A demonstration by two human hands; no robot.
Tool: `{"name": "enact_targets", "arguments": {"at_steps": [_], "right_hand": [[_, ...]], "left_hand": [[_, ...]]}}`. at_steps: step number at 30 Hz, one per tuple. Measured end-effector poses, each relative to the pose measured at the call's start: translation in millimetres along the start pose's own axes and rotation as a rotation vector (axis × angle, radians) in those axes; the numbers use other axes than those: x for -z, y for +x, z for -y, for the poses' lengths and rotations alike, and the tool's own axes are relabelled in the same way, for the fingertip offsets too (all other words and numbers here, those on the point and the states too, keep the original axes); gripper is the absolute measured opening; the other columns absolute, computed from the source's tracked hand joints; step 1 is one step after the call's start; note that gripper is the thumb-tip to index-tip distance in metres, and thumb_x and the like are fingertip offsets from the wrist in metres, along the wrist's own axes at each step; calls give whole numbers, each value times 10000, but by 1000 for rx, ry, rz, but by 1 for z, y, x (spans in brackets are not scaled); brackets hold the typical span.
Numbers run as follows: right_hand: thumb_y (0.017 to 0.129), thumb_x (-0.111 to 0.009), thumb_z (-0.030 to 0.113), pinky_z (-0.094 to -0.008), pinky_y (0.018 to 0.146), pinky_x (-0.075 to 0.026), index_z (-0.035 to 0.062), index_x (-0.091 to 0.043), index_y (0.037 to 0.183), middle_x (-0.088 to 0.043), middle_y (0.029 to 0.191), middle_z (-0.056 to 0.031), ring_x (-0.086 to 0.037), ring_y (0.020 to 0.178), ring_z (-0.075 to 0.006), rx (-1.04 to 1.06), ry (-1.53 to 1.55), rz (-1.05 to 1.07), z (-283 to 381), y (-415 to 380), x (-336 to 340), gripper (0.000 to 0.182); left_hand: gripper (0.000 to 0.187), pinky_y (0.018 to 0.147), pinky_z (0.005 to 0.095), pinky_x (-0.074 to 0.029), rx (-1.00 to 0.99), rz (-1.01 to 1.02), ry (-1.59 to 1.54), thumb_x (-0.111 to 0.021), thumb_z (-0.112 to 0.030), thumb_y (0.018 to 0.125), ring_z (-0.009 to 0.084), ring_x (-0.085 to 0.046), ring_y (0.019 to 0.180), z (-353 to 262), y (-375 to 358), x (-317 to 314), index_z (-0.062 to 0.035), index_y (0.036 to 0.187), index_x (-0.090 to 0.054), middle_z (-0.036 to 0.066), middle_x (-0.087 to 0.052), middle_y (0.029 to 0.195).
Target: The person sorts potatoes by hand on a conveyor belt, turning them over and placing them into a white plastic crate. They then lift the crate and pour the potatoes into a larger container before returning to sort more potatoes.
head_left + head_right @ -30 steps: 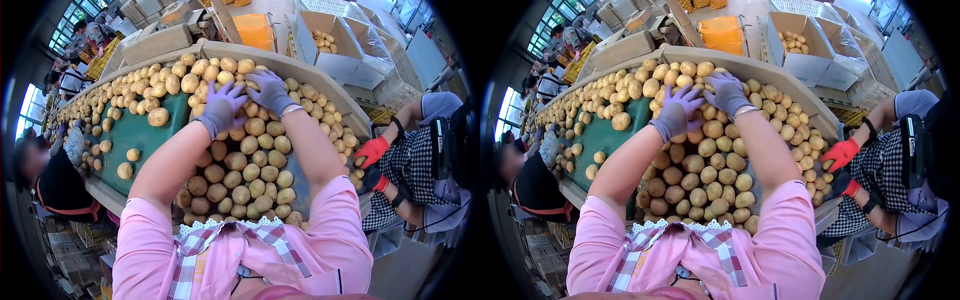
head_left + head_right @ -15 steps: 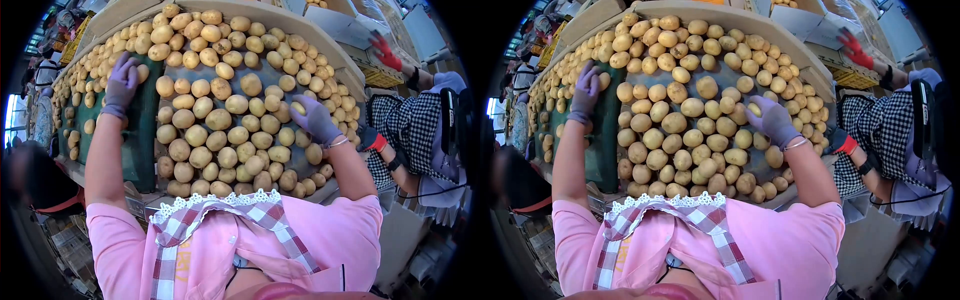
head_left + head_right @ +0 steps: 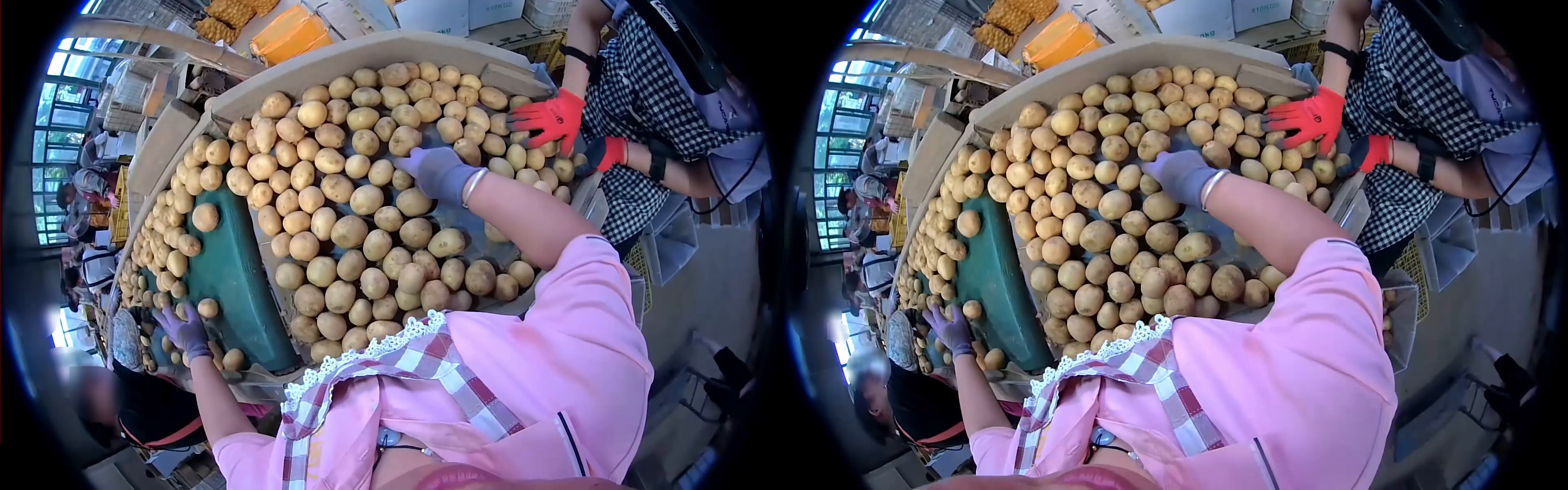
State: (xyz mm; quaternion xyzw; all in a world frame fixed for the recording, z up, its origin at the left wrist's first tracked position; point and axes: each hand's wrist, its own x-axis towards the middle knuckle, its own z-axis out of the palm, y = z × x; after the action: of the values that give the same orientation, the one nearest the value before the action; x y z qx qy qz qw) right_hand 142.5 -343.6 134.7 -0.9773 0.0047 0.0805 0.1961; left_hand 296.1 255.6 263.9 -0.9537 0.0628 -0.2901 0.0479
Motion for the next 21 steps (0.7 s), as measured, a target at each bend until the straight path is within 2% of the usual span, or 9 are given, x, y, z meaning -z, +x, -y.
{"name": "enact_targets", "arguments": {"at_steps": [4,6,10,12,13,15,17,19,21], "right_hand": [[851,-582,83,-455,716,-559,106,-542,1276,-638,1078,-127,-686,929,-316,142,-65,-59,4,-7,4,427],[835,-603,109,-439,699,-553,105,-532,1289,-640,1062,-109,-680,900,-307,243,-70,-57,-3,-6,-1,459],[794,-734,219,-419,795,-546,132,-599,1210,-668,1068,-112,-670,979,-314,222,130,-23,1,6,6,446],[750,-808,301,-397,863,-530,113,-639,1178,-683,1099,-128,-658,1017,-324,102,346,3,4,16,11,497],[776,-797,211,-341,786,-529,37,-641,1163,-681,1024,-111,-667,886,-231,128,516,-23,7,16,16,452],[777,-795,169,-297,775,-521,40,-619,1217,-672,1045,-52,-651,906,-168,171,839,152,-9,20,14,491],[773,-781,109,-281,783,-520,77,-577,1293,-648,1103,-19,-637,967,-140,-41,1402,310,-27,12,17,559],[871,-706,173,-264,742,-514,93,-503,1359,-639,1103,-20,-629,898,-108,-73,1622,148,-22,-11,50,534],[887,-686,199,-262,744,-511,96,-566,1294,-651,1058,-8,-636,904,-105,-106,1817,16,-32,-14,58,437]], "left_hand": [[595,1080,495,-370,-397,-75,-232,-691,-217,865,426,-417,1362,-113,20,17,-70,1406,-492,240,-348,1544],[604,1119,527,-296,-535,-37,-202,-678,-241,872,409,-430,1359,-178,21,27,-57,1415,-489,266,-382,1513],[603,1143,634,-191,-909,383,-349,-606,-362,887,359,-357,1422,-274,22,20,-128,1429,-479,140,-403,1529],[608,1153,637,-168,-1009,450,-262,-602,-377,890,367,-339,1430,-298,30,11,-150,1438,-467,128,-399,1532],[605,1156,637,-162,-1011,517,-177,-601,-379,891,371,-336,1432,-303,33,10,-155,1437,-469,124,-398,1534],[576,1168,572,-201,-884,438,-391,-593,-341,893,382,-348,1426,-282,56,-17,-155,1429,-489,113,-431,1515],[550,1158,551,-238,-886,362,-397,-605,-325,886,362,-380,1405,-244,71,-21,-176,1407,-514,114,-439,1507],[551,1146,551,-262,-760,337,-205,-606,-322,888,352,-370,1415,-183,82,-32,-186,1413,-511,126,-431,1514],[559,1138,538,-282,-760,148,157,-624,-334,881,358,-355,1426,-108,90,-38,-199,1412,-514,128,-429,1520]]}}
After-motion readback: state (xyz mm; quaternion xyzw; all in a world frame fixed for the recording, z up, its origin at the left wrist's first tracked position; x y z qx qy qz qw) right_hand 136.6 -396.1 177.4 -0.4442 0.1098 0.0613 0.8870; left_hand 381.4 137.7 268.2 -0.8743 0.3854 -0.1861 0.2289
